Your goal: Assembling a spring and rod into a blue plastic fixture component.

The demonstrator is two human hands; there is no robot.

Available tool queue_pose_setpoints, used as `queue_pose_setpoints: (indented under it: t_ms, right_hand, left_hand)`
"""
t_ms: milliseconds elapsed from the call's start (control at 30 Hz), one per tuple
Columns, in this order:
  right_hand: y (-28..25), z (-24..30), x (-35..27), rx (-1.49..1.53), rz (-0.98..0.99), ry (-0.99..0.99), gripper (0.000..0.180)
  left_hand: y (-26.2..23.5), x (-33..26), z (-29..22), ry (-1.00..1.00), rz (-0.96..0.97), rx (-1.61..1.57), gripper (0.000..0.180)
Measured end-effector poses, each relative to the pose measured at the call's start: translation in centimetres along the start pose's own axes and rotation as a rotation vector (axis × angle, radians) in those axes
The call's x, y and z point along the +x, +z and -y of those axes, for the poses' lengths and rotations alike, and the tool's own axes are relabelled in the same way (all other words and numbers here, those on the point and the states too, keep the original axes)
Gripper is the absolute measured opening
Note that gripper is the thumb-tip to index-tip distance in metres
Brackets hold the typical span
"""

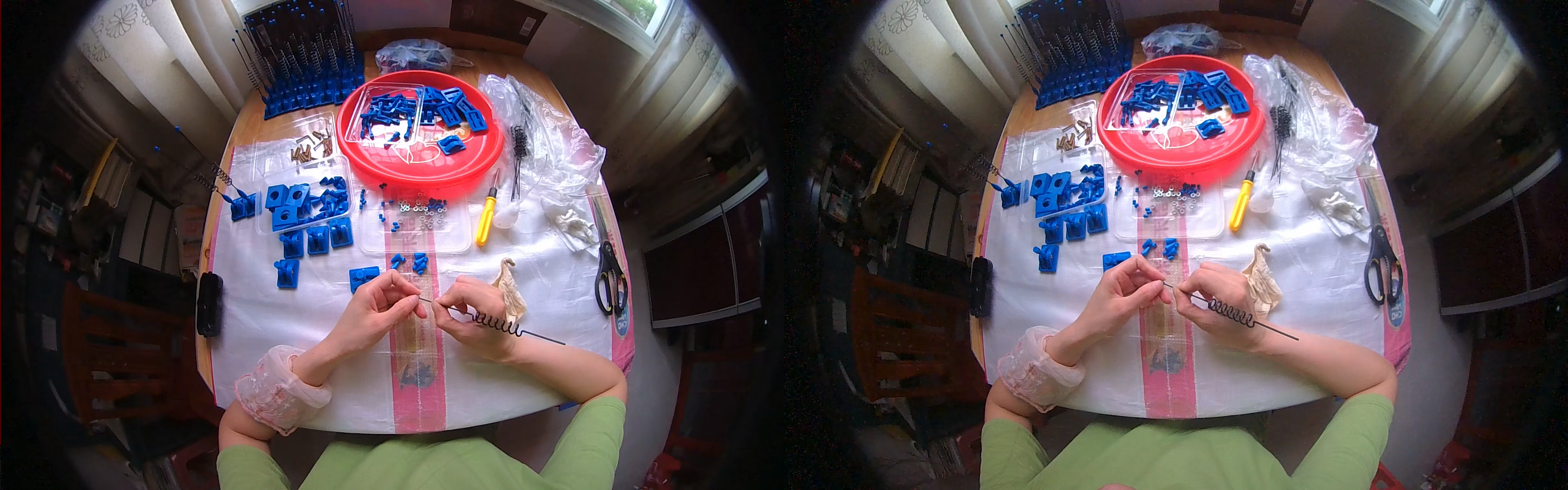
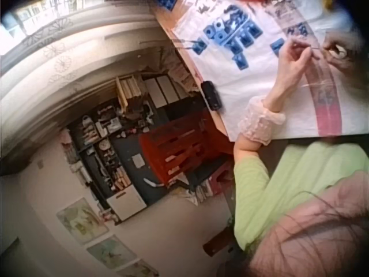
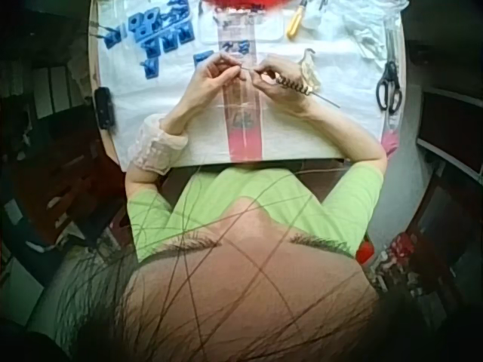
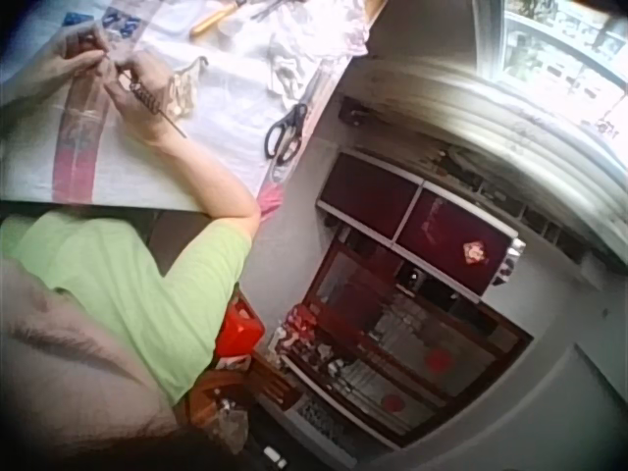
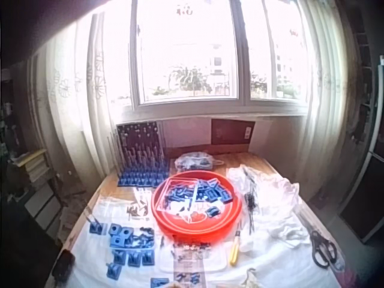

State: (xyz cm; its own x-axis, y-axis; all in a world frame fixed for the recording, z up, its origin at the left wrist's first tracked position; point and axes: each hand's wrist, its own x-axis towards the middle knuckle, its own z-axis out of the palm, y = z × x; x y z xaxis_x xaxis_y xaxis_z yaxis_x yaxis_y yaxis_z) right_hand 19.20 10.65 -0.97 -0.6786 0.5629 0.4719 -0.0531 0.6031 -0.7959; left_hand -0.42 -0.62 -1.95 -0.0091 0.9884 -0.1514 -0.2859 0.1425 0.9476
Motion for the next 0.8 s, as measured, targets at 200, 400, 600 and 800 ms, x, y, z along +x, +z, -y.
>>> queue_pose_setpoints:
  t_ms: [200,400,600,800]
  right_hand:
    - [0.02,-0.23,-0.07,-0.004,0.013,-0.001,0.014]
    - [0.11,-0.38,-0.13,0.01,0.01,0.001,0.014]
    - [0.0,-0.37,-0.15,0.004,0.016,0.007,0.014]
    - [-0.1,-0.23,-0.08,0.003,0.03,0.007,0.014]
  left_hand:
    - [0.15,0.01,-0.11,0.013,0.005,-0.001,0.006]
    - [0.18,0.06,-0.09,-0.015,-0.022,0.021,0.005]
    - [0.21,0.14,-0.26,-0.004,-0.002,0.023,0.007]
    - [0.07,0.06,0.08,-0.01,0.009,0.016,0.009]
